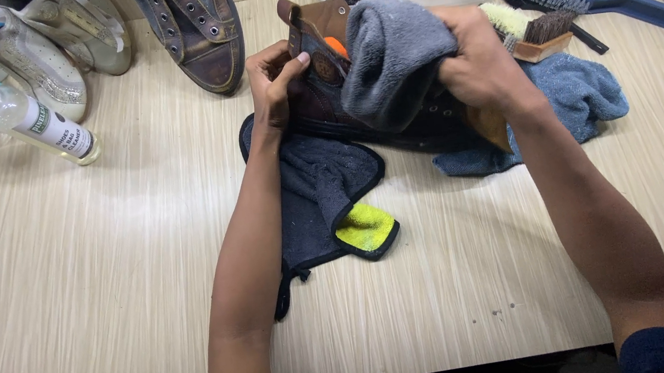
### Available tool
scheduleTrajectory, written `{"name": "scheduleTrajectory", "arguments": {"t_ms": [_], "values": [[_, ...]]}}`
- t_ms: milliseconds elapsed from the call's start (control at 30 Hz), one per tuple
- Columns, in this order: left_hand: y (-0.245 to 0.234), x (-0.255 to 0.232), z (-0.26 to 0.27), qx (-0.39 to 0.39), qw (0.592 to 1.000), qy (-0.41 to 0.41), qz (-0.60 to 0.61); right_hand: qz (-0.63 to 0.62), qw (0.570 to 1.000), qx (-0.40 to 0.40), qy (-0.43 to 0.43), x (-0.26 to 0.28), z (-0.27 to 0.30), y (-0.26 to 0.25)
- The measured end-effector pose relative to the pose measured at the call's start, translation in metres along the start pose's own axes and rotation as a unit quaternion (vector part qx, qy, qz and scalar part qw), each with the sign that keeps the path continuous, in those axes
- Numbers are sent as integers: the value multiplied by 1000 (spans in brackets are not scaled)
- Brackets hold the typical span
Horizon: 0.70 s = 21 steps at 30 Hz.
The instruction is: The person scrubs a brown high-top sneaker with a brush and cleaning solution, then wipes it with a cloth. They repeat the process on the other shoe, scrubbing the exterior and wiping with a cloth.
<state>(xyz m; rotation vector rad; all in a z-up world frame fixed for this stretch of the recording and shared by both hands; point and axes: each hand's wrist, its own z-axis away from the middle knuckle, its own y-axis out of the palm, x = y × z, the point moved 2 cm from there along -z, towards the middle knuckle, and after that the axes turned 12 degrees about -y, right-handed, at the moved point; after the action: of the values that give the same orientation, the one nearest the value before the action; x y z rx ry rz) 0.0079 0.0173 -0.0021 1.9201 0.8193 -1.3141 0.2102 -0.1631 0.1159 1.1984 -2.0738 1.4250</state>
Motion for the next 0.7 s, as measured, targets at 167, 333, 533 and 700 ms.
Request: {"name": "scheduleTrajectory", "arguments": {"t_ms": [167,333,533,700], "values": [[-24,45,-14,84,993,-78,31,-9,979,-204,-16,-5,8,-31],[-31,72,-20,128,976,-114,130,64,997,3,36,21,4,-26],[-21,51,-11,89,979,-107,152,-1,997,76,18,3,19,-59],[-15,30,-16,123,987,-66,83,304,943,-135,-5,-117,104,-155]]}}
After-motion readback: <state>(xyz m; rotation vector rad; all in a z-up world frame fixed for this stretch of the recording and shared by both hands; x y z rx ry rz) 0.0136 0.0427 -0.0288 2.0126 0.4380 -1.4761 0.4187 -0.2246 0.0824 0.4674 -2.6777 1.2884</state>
